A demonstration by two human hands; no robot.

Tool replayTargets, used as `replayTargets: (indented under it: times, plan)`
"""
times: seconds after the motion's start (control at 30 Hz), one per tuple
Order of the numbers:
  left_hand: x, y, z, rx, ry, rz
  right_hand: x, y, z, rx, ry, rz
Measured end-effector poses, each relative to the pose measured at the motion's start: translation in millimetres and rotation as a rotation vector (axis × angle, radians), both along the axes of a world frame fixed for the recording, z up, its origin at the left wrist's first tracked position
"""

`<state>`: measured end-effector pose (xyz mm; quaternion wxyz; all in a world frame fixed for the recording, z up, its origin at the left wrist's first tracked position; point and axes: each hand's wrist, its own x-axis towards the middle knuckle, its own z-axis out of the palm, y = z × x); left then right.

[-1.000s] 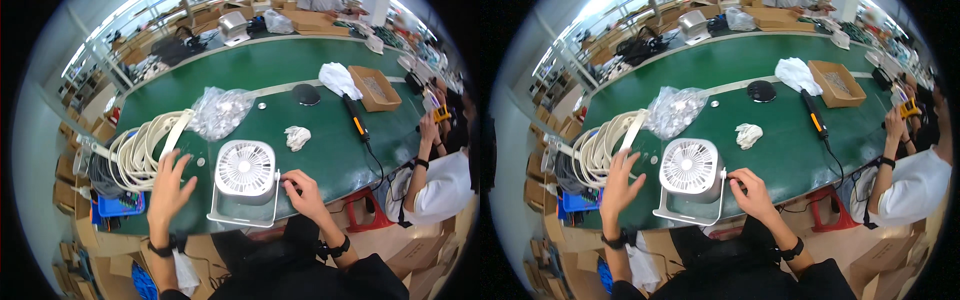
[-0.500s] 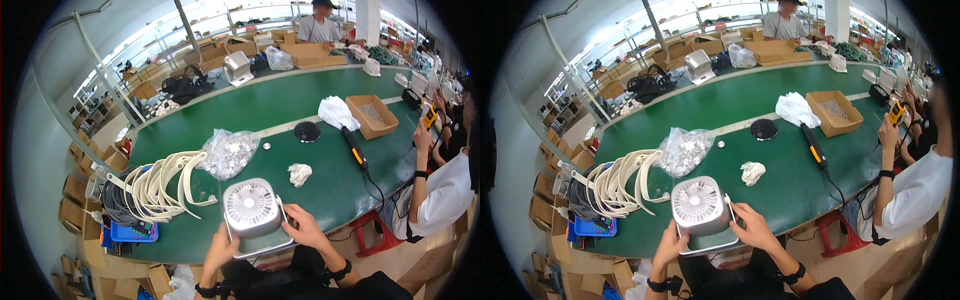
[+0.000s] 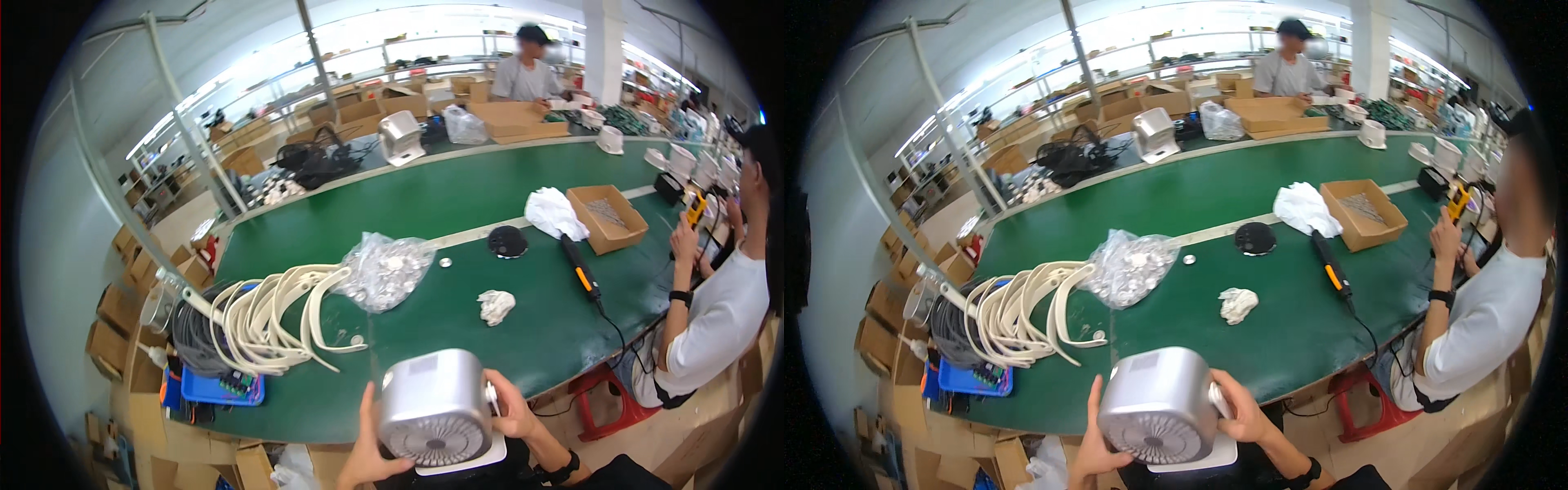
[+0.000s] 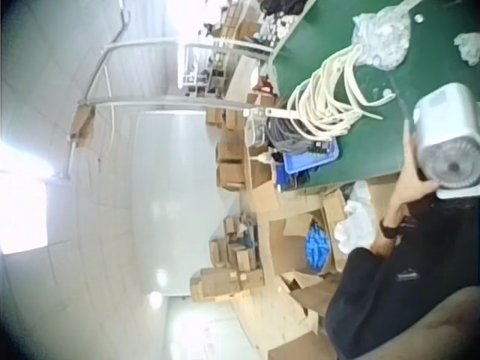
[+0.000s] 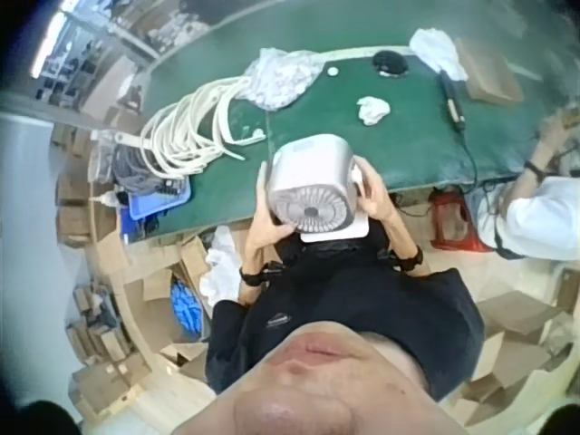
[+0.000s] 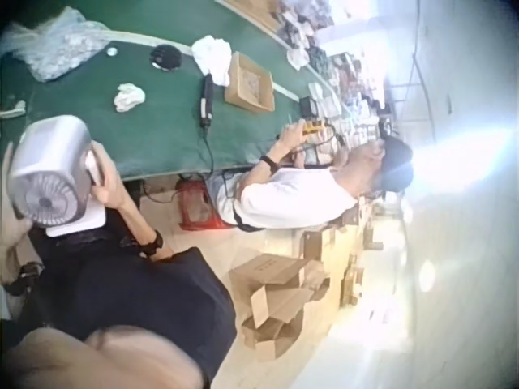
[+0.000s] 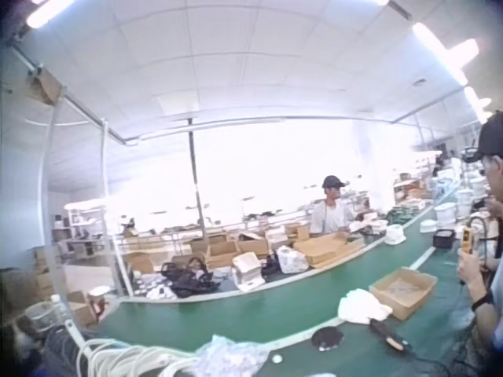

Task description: The person uses a power drill to fasten screws into a white plastic housing on a green workbench. They then wipe the surface with a cloth and proceed to assemble multiple units of a small white appliance, attaching handles and placing them into cardboard boxes.

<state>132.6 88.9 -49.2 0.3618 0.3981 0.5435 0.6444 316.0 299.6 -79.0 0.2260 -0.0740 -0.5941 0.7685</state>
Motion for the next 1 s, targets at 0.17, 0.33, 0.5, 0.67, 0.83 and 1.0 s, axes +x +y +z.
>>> replayTargets:
  times: [0.17,0.33,0.5,0.67,0.83,1.0]
  plan:
    - [11,-11,-9,0.206,-0.320,0.111,0,-15,37,0.545,-0.130,0.005]
    - [6,-10,12,0.294,0.001,0.261,-19,8,47,0.810,-0.089,0.020]
    - [-35,32,37,0.395,1.234,0.434,-44,37,61,0.693,-0.082,-0.173]
    - [-48,80,19,0.265,1.723,0.292,-35,59,17,0.093,0.201,-0.226]
    - [-26,104,-1,0.534,1.695,0.208,-10,46,-14,0.300,0.103,-0.171]
    - [4,86,6,0.725,1.854,-0.092,25,53,2,-0.299,0.138,0.079]
